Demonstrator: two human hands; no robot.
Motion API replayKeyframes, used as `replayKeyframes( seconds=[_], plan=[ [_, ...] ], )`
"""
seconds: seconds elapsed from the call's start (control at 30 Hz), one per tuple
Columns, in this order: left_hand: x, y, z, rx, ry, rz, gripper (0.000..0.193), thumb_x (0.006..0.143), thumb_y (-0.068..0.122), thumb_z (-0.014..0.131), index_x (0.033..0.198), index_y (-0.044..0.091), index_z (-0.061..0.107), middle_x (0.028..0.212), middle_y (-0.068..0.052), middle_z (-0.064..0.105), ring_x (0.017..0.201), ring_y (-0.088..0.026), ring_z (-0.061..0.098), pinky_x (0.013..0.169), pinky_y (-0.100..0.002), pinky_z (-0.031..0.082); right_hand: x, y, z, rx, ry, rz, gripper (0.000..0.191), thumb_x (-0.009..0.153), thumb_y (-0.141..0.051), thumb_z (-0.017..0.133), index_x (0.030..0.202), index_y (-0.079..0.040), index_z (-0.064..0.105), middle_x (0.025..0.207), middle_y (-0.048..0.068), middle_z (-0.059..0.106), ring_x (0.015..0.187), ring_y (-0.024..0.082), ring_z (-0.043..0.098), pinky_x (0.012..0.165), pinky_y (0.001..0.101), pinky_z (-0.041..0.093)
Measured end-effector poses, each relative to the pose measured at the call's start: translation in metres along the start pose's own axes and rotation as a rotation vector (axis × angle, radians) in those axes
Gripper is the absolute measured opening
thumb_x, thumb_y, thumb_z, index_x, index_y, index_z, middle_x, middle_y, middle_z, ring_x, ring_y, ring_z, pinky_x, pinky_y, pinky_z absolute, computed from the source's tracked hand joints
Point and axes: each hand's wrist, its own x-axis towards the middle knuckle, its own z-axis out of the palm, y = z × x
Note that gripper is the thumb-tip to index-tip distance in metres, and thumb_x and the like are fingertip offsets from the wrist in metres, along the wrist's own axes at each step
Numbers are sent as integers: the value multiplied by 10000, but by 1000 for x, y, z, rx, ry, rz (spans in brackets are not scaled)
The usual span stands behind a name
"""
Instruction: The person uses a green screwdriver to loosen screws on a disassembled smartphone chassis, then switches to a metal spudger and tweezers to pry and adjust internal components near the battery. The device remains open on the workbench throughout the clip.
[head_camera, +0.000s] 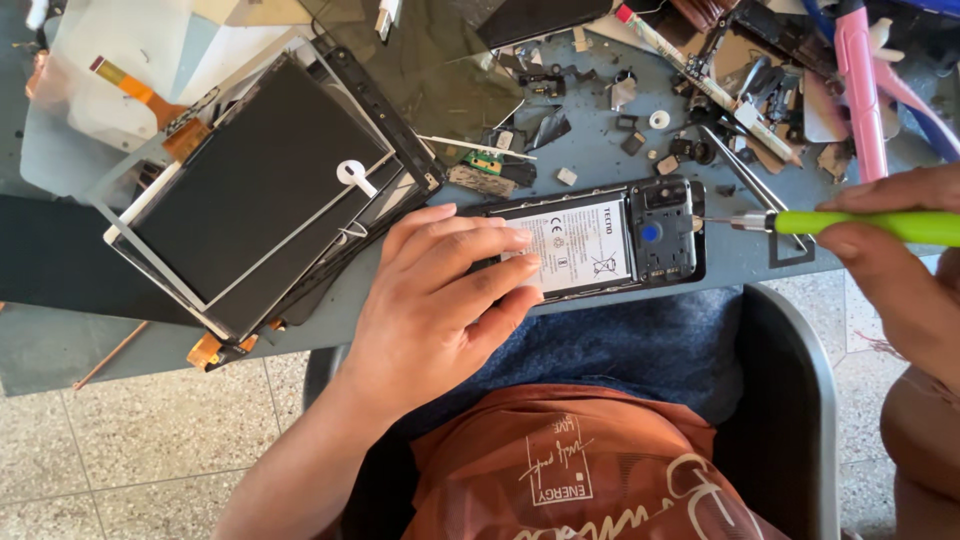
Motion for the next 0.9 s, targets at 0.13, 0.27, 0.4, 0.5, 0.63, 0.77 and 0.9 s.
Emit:
replayKeyframes(
  seconds=[0.13, 0.27, 0.4, 0.5, 0.63, 0.77, 0.9],
  plan=[
    [1, 0, 0, 0, -8, -2, 236, 886, 162, 851, 1087, 132, 731, 1199, 9, 695, 1186, -194, 653, 1124, -459, 442, -6, -57, 8, -218, 20, -139, 176, 1074, -82, 738, 1199, -11, 636, 1119, 81, 689, 957, 118, 689, 912, 219, 558],
    [1, 0, -1, -2, -6, 2, 229, 890, 166, 850, 1083, 132, 733, 1202, 10, 694, 1186, -194, 651, 1123, -457, 443, 3, -100, 21, -384, -7, -237, 125, 1082, -30, 770, 1142, 22, 673, 1106, 128, 694, 971, 172, 707, 950, 238, 564],
    [2, -1, -2, -6, -9, 5, 222, 890, 165, 848, 1079, 134, 735, 1201, 8, 694, 1191, -196, 650, 1117, -455, 442, 17, -116, 30, -471, -50, -383, 205, 994, 23, 790, 1125, 18, 633, 1077, 160, 687, 970, 223, 707, 930, 286, 572],
    [2, -1, -2, -6, -10, 6, 220, 890, 164, 849, 1075, 134, 734, 1198, 8, 697, 1190, -197, 650, 1117, -455, 443, 27, -122, 34, -304, -62, -466, 382, 910, 32, 769, 1184, 23, 503, 1103, 170, 650, 1033, 236, 706, 935, 314, 593],
    [2, 0, -1, -12, -7, 0, 226, 889, 161, 853, 1077, 131, 732, 1192, 9, 701, 1194, -200, 651, 1120, -457, 443, 40, -134, 28, -383, -196, -662, 460, 783, 69, 788, 1141, 43, 501, 1079, 245, 647, 1028, 313, 716, 921, 399, 611],
    [3, 0, -1, -10, -7, 7, 238, 884, 159, 855, 1083, 127, 729, 1190, 6, 702, 1192, -205, 651, 1120, -465, 443, 39, -144, 22, -408, -262, -698, 339, 786, 105, 717, 1059, 27, 531, 1128, 289, 620, 1034, 334, 718, 920, 397, 610],
    [3, -1, -2, -11, -7, 16, 247, 884, 156, 856, 1091, 125, 726, 1192, 3, 702, 1190, -213, 649, 1115, -469, 447, 45, -146, 17, -523, -314, -602, 293, 798, -38, 774, 1041, -31, 609, 1074, 181, 699, 920, 244, 742, 820, 329, 596]
  ],
)
